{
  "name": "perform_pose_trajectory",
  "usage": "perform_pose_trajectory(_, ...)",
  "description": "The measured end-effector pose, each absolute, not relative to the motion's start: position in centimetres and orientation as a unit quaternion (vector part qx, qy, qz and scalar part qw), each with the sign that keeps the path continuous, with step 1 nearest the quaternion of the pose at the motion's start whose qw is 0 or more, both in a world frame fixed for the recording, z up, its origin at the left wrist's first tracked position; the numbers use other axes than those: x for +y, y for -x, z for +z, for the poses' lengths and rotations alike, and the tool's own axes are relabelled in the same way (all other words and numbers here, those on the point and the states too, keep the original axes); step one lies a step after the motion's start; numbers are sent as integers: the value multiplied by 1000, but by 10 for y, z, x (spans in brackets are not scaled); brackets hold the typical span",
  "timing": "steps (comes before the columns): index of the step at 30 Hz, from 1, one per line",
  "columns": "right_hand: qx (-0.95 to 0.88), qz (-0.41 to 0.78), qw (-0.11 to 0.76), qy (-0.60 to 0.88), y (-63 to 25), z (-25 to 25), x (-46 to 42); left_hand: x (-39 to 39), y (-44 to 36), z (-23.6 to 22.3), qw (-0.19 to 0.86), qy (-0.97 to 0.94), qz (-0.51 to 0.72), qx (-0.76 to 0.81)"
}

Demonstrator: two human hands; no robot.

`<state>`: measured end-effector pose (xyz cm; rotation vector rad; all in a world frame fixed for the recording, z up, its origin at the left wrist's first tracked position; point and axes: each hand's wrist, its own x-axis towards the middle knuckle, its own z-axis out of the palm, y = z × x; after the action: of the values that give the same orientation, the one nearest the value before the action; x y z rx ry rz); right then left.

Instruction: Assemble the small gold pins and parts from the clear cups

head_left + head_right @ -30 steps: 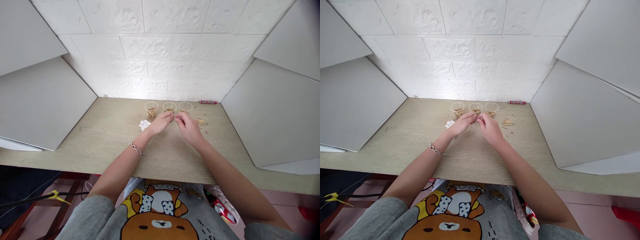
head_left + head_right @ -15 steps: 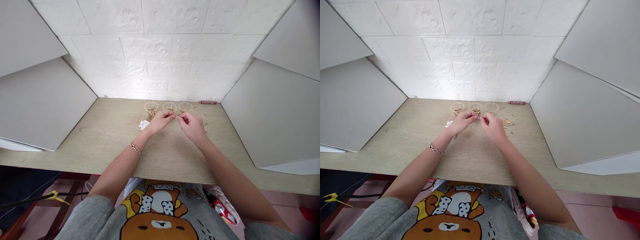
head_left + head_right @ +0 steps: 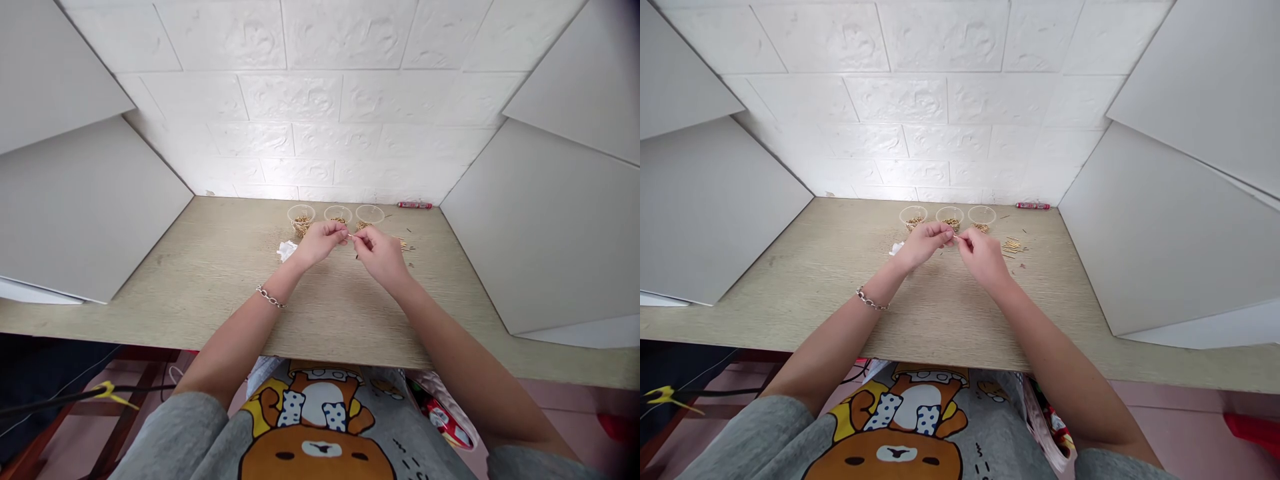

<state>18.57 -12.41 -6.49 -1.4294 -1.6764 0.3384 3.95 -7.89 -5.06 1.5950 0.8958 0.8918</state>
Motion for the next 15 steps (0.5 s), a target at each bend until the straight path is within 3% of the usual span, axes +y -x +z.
perform_pose_trajectory(9, -670, 161, 442, 574, -187, -67, -123, -78, -41, -55, 542, -647, 383, 376)
perform_pose_trajectory(15, -613, 275, 464, 577, -185, -66, -122, -81, -45, -56, 483, -670, 390, 407)
